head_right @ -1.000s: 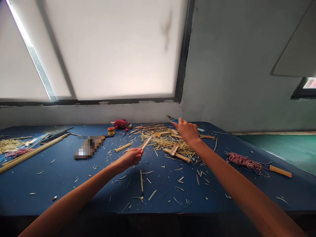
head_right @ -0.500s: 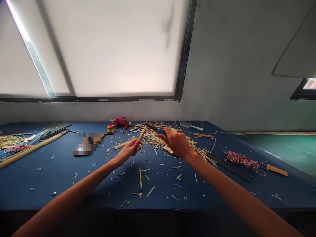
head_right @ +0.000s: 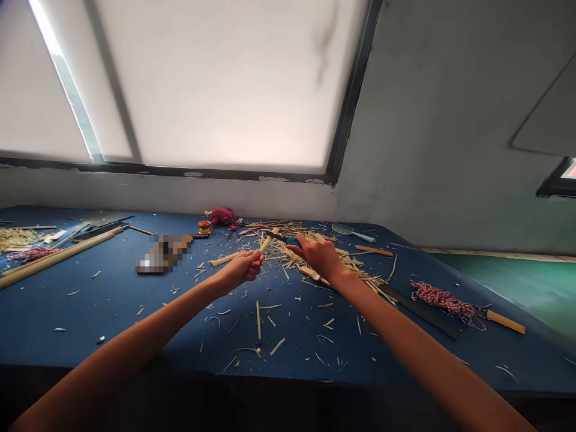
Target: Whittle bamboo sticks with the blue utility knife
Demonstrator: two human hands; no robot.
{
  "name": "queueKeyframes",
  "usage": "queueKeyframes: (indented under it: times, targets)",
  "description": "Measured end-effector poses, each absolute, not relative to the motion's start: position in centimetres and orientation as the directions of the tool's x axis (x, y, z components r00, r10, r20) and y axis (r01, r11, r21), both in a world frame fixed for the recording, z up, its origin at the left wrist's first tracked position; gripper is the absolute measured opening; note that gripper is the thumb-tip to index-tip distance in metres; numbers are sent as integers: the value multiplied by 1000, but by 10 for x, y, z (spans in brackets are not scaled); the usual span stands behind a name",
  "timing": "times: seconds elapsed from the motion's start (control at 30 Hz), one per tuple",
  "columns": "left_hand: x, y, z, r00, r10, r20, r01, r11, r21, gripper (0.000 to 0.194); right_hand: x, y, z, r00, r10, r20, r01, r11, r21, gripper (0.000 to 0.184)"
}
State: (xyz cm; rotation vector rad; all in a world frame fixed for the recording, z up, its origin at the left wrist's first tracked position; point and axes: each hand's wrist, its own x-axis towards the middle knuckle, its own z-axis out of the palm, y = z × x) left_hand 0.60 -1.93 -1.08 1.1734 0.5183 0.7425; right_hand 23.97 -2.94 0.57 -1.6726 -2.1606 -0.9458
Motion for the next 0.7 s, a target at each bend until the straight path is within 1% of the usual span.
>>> queueKeyframes:
  times: [0.13,0.23,0.33,0.53,0.7]
  targets:
    - [5,-6,-6,619,781,-78,-284,316,905,23,234,-6,15,-308,816,489,918,120,379,65]
    - [3,2,1,595,792,-137,-317,388,865,24,227,12,27,-317,841,438,901,122,417,63]
    - [-1,9,9,592,793,-145,-351,416,839,27,223,27,39,-344,842,415,882,138,450,62]
    - [-8,24,14,608,778,-158,-382,461,801,26,221,51,58,-369,866,337,856,176,486,58]
    - [-2,29,24,621,762,-181,-378,494,783,27,223,57,61,-398,855,333,849,206,487,57]
